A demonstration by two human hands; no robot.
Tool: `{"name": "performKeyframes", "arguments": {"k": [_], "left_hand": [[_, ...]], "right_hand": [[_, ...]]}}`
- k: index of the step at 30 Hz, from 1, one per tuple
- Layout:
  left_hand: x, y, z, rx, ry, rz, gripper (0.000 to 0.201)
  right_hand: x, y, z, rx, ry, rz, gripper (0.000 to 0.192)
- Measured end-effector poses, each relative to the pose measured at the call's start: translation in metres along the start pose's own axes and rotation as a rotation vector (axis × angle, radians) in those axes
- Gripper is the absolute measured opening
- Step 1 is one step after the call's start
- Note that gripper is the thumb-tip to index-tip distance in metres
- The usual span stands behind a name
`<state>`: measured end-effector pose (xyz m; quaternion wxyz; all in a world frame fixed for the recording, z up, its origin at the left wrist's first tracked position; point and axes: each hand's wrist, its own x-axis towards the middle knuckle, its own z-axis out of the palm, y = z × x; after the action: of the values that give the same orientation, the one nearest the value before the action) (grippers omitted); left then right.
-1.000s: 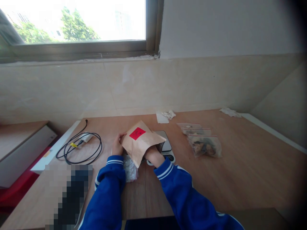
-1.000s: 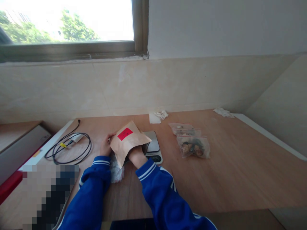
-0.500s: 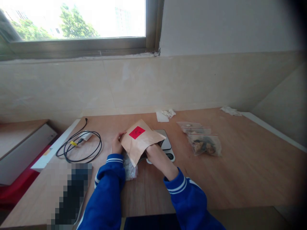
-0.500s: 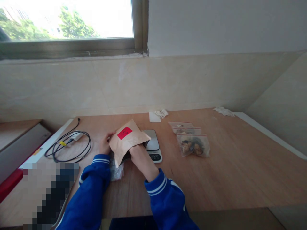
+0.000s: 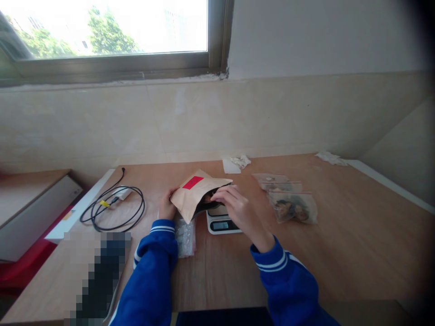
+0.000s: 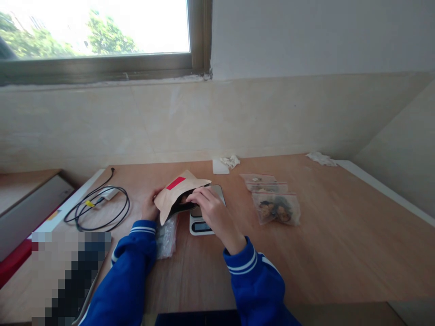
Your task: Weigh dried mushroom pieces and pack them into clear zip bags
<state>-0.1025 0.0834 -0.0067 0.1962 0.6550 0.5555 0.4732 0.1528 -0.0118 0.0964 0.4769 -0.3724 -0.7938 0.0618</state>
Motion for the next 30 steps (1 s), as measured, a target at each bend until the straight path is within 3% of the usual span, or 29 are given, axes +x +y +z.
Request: {"name": "performKeyframes", "arguments": {"k": [5,9,11,15,17,30], "left_hand": [[-0.001,-0.002,0.001,0.041,-0.008,-0.051,0.039],[0.000,-0.003,0.004,0.079,0.015,-0.059,0.039],[0.000,-0.004,0.005,0.074,0.012,-0.054,0.040],[0.000,-0.006,0.006,0.073,0.026,-0.029,0.036],[0.000,-0.007,0.006,0.078,0.034,-0.020,0.035],[0.001,-0.008,0.006,0.058,0.024,0.009,0.033]], "right_hand": [[0.006,-0.004,-0.017,0.037,0.213,0.083,0.021],[-0.005,0.022,-0.011,0.039,0.351,0.205,0.018],[-0.014,0.042,0.000,0.048,0.325,0.256,0.018],[-0.029,0.075,0.027,0.060,0.071,0.287,0.023],[-0.033,0.082,0.035,0.059,0.020,0.283,0.025],[-0.053,0.097,0.049,0.170,0.126,0.414,0.034]]}}
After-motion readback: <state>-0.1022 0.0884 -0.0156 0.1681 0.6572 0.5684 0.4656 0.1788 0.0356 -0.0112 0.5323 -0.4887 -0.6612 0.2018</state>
